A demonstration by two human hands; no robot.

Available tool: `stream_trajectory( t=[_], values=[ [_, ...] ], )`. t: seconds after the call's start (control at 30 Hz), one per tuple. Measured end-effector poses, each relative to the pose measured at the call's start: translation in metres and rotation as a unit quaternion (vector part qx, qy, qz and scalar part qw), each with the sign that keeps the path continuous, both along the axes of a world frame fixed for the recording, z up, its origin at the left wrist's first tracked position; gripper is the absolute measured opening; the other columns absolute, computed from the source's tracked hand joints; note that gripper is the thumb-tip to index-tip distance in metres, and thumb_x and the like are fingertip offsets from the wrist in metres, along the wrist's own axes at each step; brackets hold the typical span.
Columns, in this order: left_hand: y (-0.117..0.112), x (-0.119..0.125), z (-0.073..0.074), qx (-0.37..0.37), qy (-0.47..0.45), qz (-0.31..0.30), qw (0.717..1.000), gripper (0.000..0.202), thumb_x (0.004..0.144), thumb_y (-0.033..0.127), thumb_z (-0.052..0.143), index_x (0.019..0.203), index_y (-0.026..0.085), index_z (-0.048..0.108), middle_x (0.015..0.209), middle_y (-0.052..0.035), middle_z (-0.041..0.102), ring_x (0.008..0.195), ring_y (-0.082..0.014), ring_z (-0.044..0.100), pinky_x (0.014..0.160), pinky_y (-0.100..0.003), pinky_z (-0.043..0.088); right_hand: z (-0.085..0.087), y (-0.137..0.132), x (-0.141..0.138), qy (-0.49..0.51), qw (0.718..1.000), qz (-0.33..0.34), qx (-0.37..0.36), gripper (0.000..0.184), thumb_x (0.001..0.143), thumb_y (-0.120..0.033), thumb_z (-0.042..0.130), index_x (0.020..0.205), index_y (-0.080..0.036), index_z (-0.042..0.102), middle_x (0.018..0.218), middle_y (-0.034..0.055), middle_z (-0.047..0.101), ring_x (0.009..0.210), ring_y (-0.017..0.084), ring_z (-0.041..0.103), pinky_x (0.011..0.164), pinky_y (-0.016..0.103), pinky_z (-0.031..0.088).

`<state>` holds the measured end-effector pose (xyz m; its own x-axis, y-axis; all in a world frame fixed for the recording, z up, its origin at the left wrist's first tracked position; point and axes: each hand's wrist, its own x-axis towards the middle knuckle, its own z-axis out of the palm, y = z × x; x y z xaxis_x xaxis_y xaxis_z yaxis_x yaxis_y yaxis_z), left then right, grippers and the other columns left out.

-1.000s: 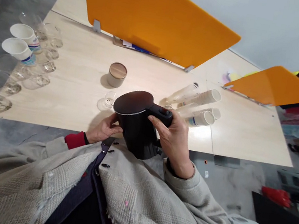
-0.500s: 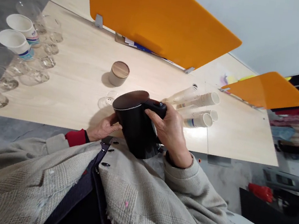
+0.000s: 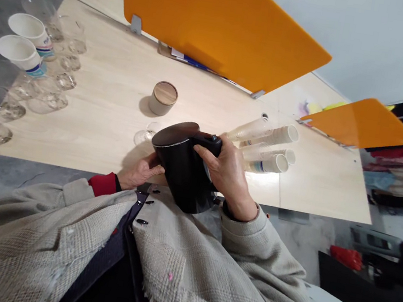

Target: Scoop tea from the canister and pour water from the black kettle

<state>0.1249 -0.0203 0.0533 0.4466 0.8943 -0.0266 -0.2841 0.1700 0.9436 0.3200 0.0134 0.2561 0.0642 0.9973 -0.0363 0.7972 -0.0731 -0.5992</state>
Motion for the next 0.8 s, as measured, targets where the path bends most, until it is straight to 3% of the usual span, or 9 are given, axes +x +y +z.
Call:
stream_trajectory(
  t=[0.3,0.8],
  values=[
    [0.0006,-0.0026,0.006,-0.035,-0.017,-0.012,0.999,0.09,0.087,0.065,0.08,0.161,0.026,0.047,0.168,-0.0121,0.055,0.158,-0.0329,0.05,0.136,-0.06,0.033,0.0,-0.0012,-0.0003,-0.005,1.0,-0.001,0.002,0.031,0.083,-0.051,0.076,0.091,-0.022,0.069,0.075,0.0006,0.068,0.07,0.02,0.059,0.066,0.034,0.043],
    [-0.0032,-0.0004,0.005,-0.044,-0.023,0.013,0.999,0.081,0.086,0.064,0.081,0.154,0.029,0.057,0.164,-0.0112,0.06,0.155,-0.0335,0.054,0.132,-0.062,0.038,-0.0023,0.0007,-0.0009,-0.011,1.0,0.011,0.011,0.033,0.085,-0.053,0.077,0.096,-0.021,0.073,0.08,0.004,0.074,0.078,0.025,0.067,0.072,0.038,0.049]
  ],
)
